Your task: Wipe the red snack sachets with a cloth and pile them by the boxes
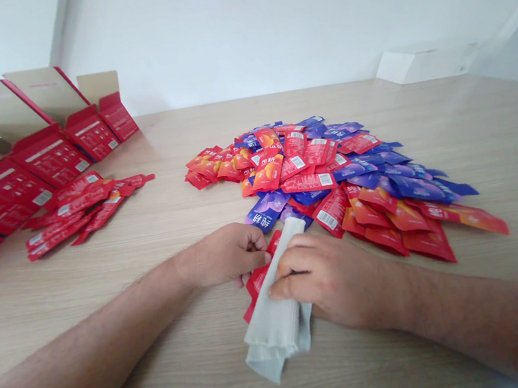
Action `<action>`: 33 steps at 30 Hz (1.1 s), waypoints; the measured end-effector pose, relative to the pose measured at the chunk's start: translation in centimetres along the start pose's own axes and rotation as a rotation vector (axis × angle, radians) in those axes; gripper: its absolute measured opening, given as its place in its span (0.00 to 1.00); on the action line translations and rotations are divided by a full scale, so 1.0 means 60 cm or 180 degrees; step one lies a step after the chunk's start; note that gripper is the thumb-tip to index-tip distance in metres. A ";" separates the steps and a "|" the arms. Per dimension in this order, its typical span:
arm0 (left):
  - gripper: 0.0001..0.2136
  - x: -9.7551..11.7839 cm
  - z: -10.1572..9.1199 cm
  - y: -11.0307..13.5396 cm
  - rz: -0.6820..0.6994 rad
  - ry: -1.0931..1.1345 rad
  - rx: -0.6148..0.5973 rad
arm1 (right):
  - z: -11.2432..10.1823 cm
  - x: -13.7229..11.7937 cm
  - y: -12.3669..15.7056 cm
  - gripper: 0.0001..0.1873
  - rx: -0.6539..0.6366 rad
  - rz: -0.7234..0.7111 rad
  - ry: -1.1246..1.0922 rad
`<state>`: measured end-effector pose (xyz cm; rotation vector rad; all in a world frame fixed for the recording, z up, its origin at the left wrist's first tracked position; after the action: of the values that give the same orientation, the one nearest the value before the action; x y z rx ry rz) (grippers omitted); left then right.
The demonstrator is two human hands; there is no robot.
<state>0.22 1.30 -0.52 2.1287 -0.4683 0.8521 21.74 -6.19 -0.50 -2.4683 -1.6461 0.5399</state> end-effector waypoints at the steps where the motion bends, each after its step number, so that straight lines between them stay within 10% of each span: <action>1: 0.08 0.000 0.000 0.000 -0.0007 0.0012 -0.0003 | 0.000 0.000 0.000 0.13 0.0032 0.0012 -0.0007; 33: 0.07 0.003 0.003 0.003 -0.0021 0.0107 -0.0030 | -0.001 -0.005 0.002 0.14 0.0120 0.0222 0.0008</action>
<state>0.30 1.04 -0.40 2.1030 -0.4469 0.8788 21.75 -6.49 -0.44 -2.5060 -1.5391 0.5706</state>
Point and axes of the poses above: each hand's wrist, its own y-axis away from the middle knuckle, its own z-axis out of the palm, x = y × z, the point moved 1 cm from there along -y, towards the middle knuckle, and after that the axes turned 6 degrees about -z, right-handed, at the moved point
